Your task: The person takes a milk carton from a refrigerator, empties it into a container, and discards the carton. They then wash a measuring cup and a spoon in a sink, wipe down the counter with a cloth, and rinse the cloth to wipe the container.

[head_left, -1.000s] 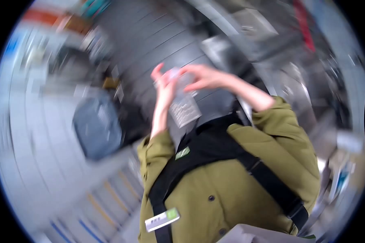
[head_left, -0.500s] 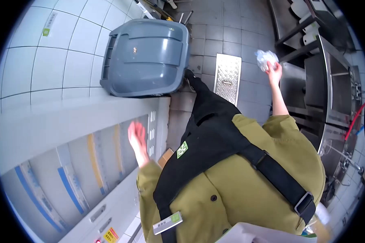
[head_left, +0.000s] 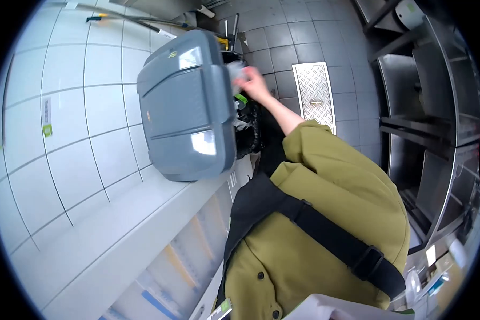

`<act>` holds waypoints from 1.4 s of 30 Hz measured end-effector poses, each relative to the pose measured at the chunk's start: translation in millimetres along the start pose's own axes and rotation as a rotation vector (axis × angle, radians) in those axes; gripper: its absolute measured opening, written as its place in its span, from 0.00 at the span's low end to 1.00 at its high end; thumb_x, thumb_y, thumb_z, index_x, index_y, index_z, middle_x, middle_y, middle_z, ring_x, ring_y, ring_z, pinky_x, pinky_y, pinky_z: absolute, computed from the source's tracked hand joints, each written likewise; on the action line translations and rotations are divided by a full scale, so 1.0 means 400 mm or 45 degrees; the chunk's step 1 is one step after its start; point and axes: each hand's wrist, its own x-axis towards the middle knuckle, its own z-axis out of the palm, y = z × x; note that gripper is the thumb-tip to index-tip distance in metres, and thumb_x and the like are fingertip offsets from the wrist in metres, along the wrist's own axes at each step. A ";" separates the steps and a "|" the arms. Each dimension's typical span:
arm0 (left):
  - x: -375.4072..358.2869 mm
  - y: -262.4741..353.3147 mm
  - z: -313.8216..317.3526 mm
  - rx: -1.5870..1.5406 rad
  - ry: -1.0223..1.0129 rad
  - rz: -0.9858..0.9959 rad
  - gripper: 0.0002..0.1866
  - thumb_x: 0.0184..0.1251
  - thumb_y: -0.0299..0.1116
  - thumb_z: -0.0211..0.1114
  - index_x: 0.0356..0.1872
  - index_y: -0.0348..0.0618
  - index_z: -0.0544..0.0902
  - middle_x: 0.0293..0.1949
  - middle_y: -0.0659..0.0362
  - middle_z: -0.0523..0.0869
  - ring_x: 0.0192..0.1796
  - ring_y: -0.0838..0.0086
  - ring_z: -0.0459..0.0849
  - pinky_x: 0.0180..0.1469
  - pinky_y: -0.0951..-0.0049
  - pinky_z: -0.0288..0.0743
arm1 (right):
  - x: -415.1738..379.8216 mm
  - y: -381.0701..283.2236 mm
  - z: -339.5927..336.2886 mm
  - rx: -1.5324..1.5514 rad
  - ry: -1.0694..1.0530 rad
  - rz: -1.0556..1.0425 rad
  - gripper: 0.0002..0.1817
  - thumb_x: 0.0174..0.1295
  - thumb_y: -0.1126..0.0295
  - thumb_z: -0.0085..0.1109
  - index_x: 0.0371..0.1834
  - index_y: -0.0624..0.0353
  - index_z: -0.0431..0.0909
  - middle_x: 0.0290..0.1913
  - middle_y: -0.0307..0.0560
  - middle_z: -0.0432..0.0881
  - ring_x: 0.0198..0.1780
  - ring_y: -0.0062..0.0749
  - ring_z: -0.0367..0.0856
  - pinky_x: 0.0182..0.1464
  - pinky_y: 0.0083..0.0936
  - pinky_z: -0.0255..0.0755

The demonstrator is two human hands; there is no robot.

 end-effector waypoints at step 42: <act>-1.360 -0.335 2.591 0.991 -1.595 0.420 0.18 0.64 0.38 0.43 0.50 0.40 0.67 0.44 0.56 0.74 0.46 0.67 0.74 0.50 0.69 0.70 | -1.505 -0.146 -2.166 -0.376 2.461 0.210 0.10 0.55 0.69 0.50 0.35 0.62 0.76 0.28 0.47 0.79 0.30 0.31 0.78 0.33 0.24 0.71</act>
